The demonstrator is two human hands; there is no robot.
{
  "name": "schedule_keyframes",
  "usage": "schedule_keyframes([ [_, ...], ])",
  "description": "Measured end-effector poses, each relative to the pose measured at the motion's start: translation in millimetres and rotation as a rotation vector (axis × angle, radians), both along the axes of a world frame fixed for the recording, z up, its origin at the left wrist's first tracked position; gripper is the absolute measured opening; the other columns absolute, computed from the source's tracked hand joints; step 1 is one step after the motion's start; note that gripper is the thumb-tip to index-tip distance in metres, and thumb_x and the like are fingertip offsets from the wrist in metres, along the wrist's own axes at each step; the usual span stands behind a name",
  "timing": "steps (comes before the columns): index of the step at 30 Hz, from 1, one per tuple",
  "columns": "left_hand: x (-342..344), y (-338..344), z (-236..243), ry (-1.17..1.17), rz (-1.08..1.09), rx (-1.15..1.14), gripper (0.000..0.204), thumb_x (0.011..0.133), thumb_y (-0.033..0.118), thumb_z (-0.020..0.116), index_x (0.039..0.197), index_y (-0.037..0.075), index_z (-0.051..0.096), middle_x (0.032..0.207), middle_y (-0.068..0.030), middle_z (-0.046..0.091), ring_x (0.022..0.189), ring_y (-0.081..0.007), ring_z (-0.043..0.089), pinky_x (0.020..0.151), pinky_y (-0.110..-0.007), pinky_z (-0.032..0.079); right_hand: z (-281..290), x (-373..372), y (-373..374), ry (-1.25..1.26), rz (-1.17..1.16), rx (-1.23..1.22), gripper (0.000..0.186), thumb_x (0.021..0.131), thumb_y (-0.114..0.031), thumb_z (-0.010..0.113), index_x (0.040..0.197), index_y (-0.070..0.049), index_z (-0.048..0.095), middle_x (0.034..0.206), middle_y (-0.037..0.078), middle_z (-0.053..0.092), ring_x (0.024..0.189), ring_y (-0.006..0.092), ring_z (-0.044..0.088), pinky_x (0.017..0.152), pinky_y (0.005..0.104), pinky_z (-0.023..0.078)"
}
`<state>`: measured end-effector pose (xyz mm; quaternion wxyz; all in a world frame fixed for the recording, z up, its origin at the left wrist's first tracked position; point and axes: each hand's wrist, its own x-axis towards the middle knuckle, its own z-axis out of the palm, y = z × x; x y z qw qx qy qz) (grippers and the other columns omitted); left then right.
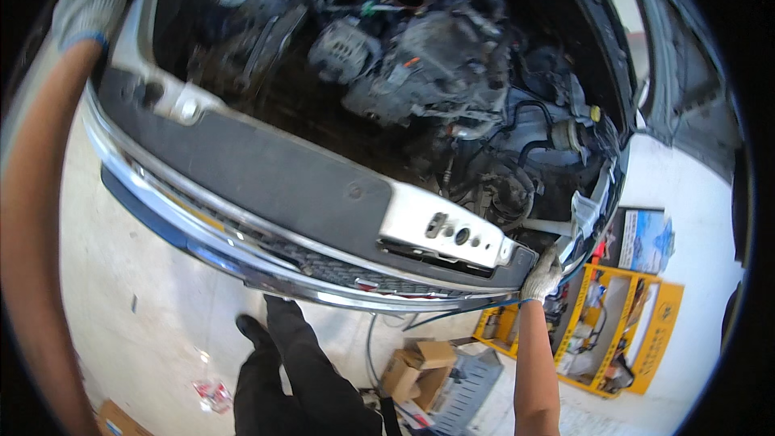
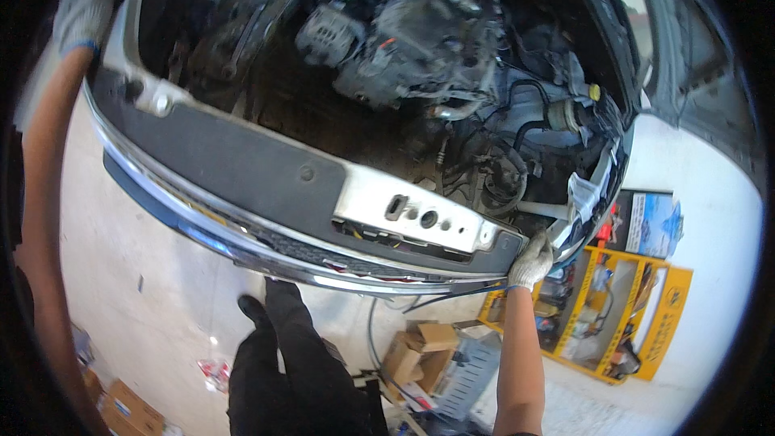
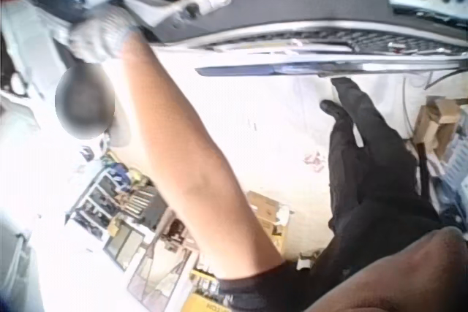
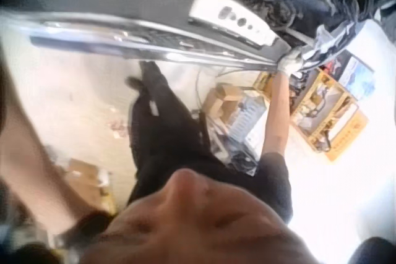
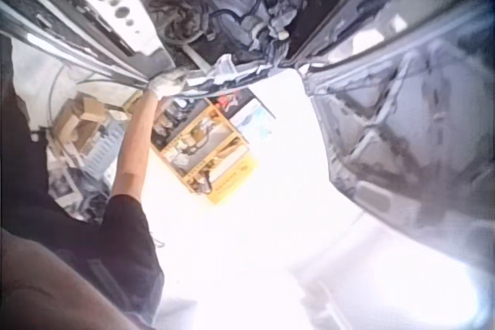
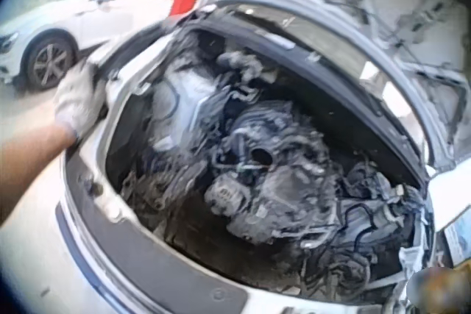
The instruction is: The person works under the hood of a white car, using gloved hands to manipulate hoses, connectors, and engine components. They repeatedly reach into the engine bay, adjust parts, and occasionally step back to reposition. The task appears to involve inspection and minor adjustments within the engine compartment.
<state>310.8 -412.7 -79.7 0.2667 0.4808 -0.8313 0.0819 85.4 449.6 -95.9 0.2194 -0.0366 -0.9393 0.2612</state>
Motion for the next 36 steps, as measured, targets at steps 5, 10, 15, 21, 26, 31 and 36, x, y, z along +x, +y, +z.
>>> schedule_keyframes([
  [5, -24, 19, 4, 0.064, 0.057, -0.254, 0.051, 0.098, 0.047, 0.050, 0.135, 0.014, 0.065, 0.136, -0.0195, 0.065, 0.126, -0.0397, 0.061, 0.106, -0.050, 0.048, 6, 16, -3, -0.007, -0.018, 0.149, 0.052, 0.105, -0.038, 0.056, 0.122, 0.010, 0.069, 0.109, 0.020, 0.075, 0.098, 0.0240, 0.067, 0.094, 0.0356, 0.049],
  [10, -20, 33, 17, 0.100, 0.048, -0.224, 0.053, 0.096, 0.043, 0.051, 0.138, 0.012, 0.063, 0.136, -0.0203, 0.065, 0.126, -0.0399, 0.061, 0.106, -0.049, 0.048, 8, 20, -14, -0.015, -0.028, 0.075, 0.046, 0.104, -0.032, 0.056, 0.118, 0.009, 0.070, 0.115, 0.026, 0.072, 0.108, 0.0359, 0.068, 0.100, 0.0405, 0.048],
  [15, -18, 29, 15, 0.109, 0.030, -0.223, 0.053, 0.096, 0.043, 0.052, 0.137, 0.012, 0.064, 0.135, -0.0225, 0.065, 0.124, -0.0409, 0.061, 0.104, -0.050, 0.049, 10, 18, -19, -0.033, -0.048, 0.074, 0.042, 0.103, -0.031, 0.059, 0.119, 0.006, 0.071, 0.116, 0.025, 0.072, 0.111, 0.0362, 0.067, 0.101, 0.0410, 0.048],
  [21, -20, 42, 17, 0.129, 0.030, -0.151, 0.053, 0.095, 0.039, 0.056, 0.139, 0.009, 0.060, 0.137, -0.0220, 0.063, 0.126, -0.0408, 0.059, 0.106, -0.049, 0.046, 17, 19, -24, -0.064, -0.042, 0.167, 0.035, 0.102, -0.026, 0.060, 0.114, 0.004, 0.073, 0.115, 0.024, 0.072, 0.109, 0.0375, 0.066, 0.099, 0.0426, 0.049],
  [26, -20, 50, 25, 0.132, 0.022, -0.161, 0.050, 0.094, 0.033, 0.058, 0.137, 0.009, 0.060, 0.136, -0.0195, 0.063, 0.125, -0.0398, 0.059, 0.107, -0.048, 0.046, 23, 21, -31, -0.119, -0.027, 0.286, 0.029, 0.099, -0.021, 0.060, 0.110, 0.002, 0.075, 0.114, 0.023, 0.071, 0.109, 0.0395, 0.064, 0.100, 0.0449, 0.048],
  [31, -22, 57, 33, 0.159, 0.001, -0.139, 0.049, 0.093, 0.029, 0.060, 0.136, 0.007, 0.060, 0.137, -0.0199, 0.062, 0.126, -0.0401, 0.057, 0.109, -0.049, 0.045, 27, 21, -34, -0.109, 0.009, 0.327, 0.024, 0.096, -0.018, 0.061, 0.104, 0.000, 0.075, 0.114, 0.020, 0.072, 0.112, 0.0379, 0.063, 0.103, 0.0455, 0.046],
  [36, -20, 58, 33, 0.160, -0.003, -0.126, 0.050, 0.092, 0.029, 0.062, 0.137, 0.006, 0.060, 0.137, -0.0206, 0.061, 0.127, -0.0413, 0.057, 0.109, -0.049, 0.044, 31, 23, -40, -0.116, 0.023, 0.278, 0.024, 0.095, -0.020, 0.062, 0.100, 0.000, 0.075, 0.114, 0.019, 0.072, 0.113, 0.0384, 0.062, 0.106, 0.0463, 0.044],
])
